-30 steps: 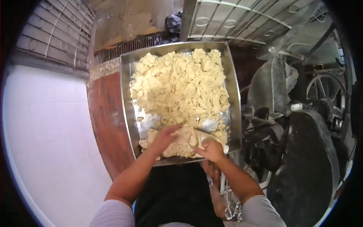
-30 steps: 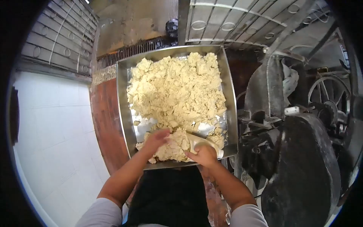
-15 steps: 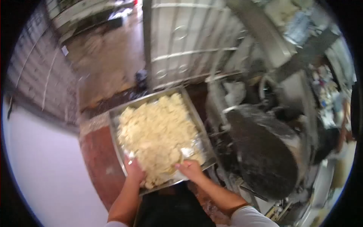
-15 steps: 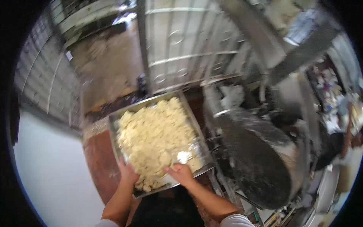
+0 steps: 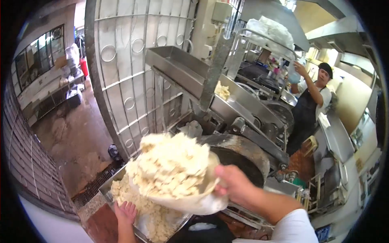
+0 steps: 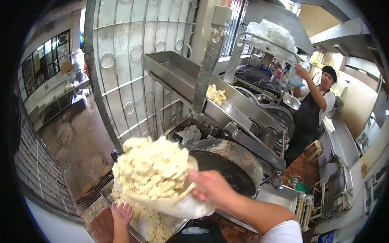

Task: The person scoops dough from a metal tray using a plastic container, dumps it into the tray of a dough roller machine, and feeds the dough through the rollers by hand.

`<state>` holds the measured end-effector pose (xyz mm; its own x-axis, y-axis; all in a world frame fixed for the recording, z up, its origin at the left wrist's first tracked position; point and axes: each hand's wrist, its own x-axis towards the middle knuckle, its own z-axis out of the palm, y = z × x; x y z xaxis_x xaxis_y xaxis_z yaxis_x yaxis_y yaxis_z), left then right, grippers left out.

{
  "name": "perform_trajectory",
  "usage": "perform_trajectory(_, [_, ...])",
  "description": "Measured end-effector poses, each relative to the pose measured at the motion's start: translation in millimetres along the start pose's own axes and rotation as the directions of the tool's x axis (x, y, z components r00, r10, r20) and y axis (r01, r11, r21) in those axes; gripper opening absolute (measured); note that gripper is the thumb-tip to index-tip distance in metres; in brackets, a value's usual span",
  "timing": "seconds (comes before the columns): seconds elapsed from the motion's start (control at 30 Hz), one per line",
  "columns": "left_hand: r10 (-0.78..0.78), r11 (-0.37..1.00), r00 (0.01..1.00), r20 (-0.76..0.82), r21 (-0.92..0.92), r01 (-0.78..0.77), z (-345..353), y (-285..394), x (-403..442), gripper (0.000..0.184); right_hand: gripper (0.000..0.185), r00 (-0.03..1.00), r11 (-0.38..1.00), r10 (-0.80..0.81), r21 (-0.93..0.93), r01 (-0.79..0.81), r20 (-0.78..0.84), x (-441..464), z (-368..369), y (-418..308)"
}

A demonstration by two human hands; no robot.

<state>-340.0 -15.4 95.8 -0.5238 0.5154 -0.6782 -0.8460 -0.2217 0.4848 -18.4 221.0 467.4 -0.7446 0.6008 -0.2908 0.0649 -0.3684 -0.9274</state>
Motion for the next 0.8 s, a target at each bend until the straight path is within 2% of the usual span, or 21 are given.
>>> perform_trajectory(0.07, [0.019,0.998,0.999,0.033,0.067,-0.021,20.7,2.3,2.1,0.088,0.041,0.993,0.995,-0.032,0.085,0.041,-0.112,-21.2,-5.4,-31.1])
perform_trajectory(0.2, [-0.012,0.996,0.995,0.095,0.089,0.003,44.1,-3.6,19.4,0.078,0.045,0.974,0.960,-0.183,0.190,0.207,-0.135,-45.6,-36.8,-70.8])
perform_trajectory(0.27, [-0.040,0.992,0.994,0.101,0.124,0.027,52.0,-9.4,26.1,0.072,0.050,0.934,0.935,-0.233,0.204,0.292,-0.269,-56.7,-41.2,-93.4])
perform_trajectory(0.33, [-0.048,0.985,0.996,0.074,0.167,0.035,45.0,-22.0,34.5,0.067,0.056,0.909,0.916,-0.359,0.109,0.387,-0.212,-62.5,-68.0,-109.5])
perform_trajectory(0.4, [-0.040,0.968,0.997,0.071,0.251,0.021,57.1,-28.5,41.7,0.062,0.059,0.866,0.921,-0.333,0.068,0.383,-0.374,-70.1,-82.1,-134.2])
perform_trajectory(0.5, [0.022,0.908,0.993,0.113,0.413,-0.067,115.5,-36.4,8.1,0.048,0.055,0.775,0.917,-0.394,-0.153,0.368,-0.494,-73.2,-125.8,-166.7])
perform_trajectory(0.57, [0.107,0.851,0.934,0.340,0.455,-0.263,174.7,-33.1,-0.3,0.051,0.051,0.679,0.886,-0.463,-0.318,0.338,-0.570,-60.8,-150.5,-182.5])
perform_trajectory(0.63, [0.167,0.750,0.734,0.658,0.399,-0.528,267.3,-22.0,-43.5,0.061,0.048,0.532,0.801,-0.587,-0.535,0.268,-0.611,-37.1,-174.3,-193.9])
perform_trajectory(0.67, [0.107,0.684,0.541,0.834,0.333,-0.649,320.6,-13.1,-77.3,0.068,0.045,0.529,0.727,-0.650,-0.648,0.227,-0.545,-20.5,-194.0,-195.9])
perform_trajectory(0.7, [0.081,0.602,0.317,0.945,0.207,-0.771,368.1,-14.4,-95.6,0.070,0.051,0.529,0.651,-0.682,-0.749,0.126,-0.504,-1.7,-202.7,-200.5])
perform_trajectory(0.73, [0.089,0.455,0.073,0.993,0.024,-0.890,417.7,-19.9,-114.5,0.071,0.059,0.506,0.450,-0.744,-0.887,-0.104,-0.436,26.8,-217.0,-202.6])
perform_trajectory(0.77, [0.118,0.312,-0.028,0.993,-0.064,-0.948,465.2,-28.7,-137.4,0.071,0.058,0.471,0.090,-0.862,-0.971,-0.221,-0.187,55.6,-227.4,-200.4])
perform_trajectory(0.8, [0.131,0.161,-0.133,0.982,-0.154,-0.975,508.6,-39.6,-157.2,0.071,0.065,0.505,-0.189,-0.862,-0.946,-0.265,0.030,82.0,-235.0,-198.9])
